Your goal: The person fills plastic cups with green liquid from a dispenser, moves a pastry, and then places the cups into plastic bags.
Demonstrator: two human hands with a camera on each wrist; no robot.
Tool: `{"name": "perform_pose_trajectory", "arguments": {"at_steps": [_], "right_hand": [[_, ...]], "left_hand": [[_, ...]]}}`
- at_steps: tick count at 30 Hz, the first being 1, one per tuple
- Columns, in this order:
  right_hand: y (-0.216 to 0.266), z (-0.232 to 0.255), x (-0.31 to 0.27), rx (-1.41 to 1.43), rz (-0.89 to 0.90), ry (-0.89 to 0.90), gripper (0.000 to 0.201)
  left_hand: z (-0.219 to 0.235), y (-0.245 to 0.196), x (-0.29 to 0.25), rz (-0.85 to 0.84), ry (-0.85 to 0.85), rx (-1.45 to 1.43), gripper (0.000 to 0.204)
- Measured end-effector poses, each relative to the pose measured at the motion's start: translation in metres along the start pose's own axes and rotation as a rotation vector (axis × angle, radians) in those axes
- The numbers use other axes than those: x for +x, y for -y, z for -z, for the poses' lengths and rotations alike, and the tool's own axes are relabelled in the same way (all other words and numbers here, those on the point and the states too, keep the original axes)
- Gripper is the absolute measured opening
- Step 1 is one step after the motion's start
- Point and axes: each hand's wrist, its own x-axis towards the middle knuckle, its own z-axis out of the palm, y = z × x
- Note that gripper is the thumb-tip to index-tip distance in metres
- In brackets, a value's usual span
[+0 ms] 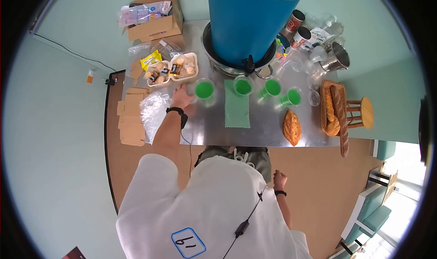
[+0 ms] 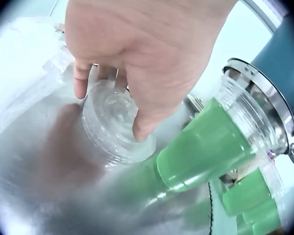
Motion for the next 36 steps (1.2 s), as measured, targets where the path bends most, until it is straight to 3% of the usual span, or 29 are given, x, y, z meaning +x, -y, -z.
{"name": "perform_pose_trajectory", "arguments": {"at_steps": [3, 5, 7, 10, 12, 14, 16, 18, 20, 22, 24, 26, 27, 29, 30, 32, 36], "right_hand": [[0.007, 0.002, 0.006, 0.018, 0.001, -0.013, 0.032], [0.017, 0.001, 0.012, 0.032, 0.005, -0.004, 0.031], [0.048, -0.01, 0.01, 0.048, 0.186, 0.026, 0.031], [0.08, -0.029, 0.028, -0.013, 0.246, 0.129, 0.033], [0.104, -0.041, 0.045, -0.055, 0.313, 0.187, 0.034], [0.132, -0.047, 0.055, -0.228, 0.561, 0.176, 0.037], [0.156, -0.047, 0.061, -0.226, 0.614, 0.222, 0.037], [0.185, -0.051, 0.068, -0.213, 0.674, 0.259, 0.037], [0.204, -0.053, 0.069, -0.189, 0.708, 0.304, 0.037], [0.222, -0.053, 0.06, -0.173, 0.724, 0.344, 0.032], [0.231, -0.056, 0.056, -0.144, 0.741, 0.372, 0.029], [0.23, -0.058, 0.056, -0.21, 0.717, 0.394, 0.03], [0.227, -0.059, 0.056, -0.212, 0.712, 0.392, 0.03], [0.217, -0.062, 0.06, -0.224, 0.714, 0.403, 0.032], [0.214, -0.062, 0.059, -0.222, 0.711, 0.398, 0.032], [0.205, -0.06, 0.054, -0.306, 0.68, 0.395, 0.037], [0.18, -0.057, 0.05, -0.304, 0.703, 0.305, 0.033]], "left_hand": [[-0.015, 0.009, -0.025, -0.083, -0.025, 0.111, 0.064], [-0.018, 0.003, -0.066, -0.033, 0.011, 0.044, 0.06], [-0.023, 0.002, -0.098, 0.012, 0.052, -0.008, 0.056], [-0.044, 0.01, -0.129, 0.091, -0.065, -0.21, 0.049], [-0.049, 0.011, -0.136, 0.249, -0.137, -0.429, 0.04], [-0.054, 0.019, -0.136, 0.269, -0.203, -0.439, 0.034], [-0.047, 0.028, -0.142, 0.284, -0.263, -0.447, 0.03], [-0.031, 0.034, -0.143, 0.395, -0.052, -0.89, 0.025], [-0.002, 0.015, -0.156, 0.406, -0.006, -0.992, 0.021], [0.015, -0.001, -0.165, 0.346, -0.048, -1.171, 0.017], [0.029, -0.022, -0.155, 0.293, -0.144, -1.146, 0.017], [0.04, -0.042, -0.135, 0.002, -0.587, -0.904, 0.017], [0.047, -0.056, -0.126, 0.003, -0.582, -0.905, 0.017], [0.067, -0.093, -0.107, -0.164, -0.832, -0.342, 0.016], [0.063, -0.097, -0.094, -0.169, -0.829, -0.345, 0.016], [0.049, -0.096, -0.068, -0.369, -0.716, -0.136, 0.021], [0.023, -0.089, -0.059, -0.562, -0.609, -0.072, 0.023]]}}
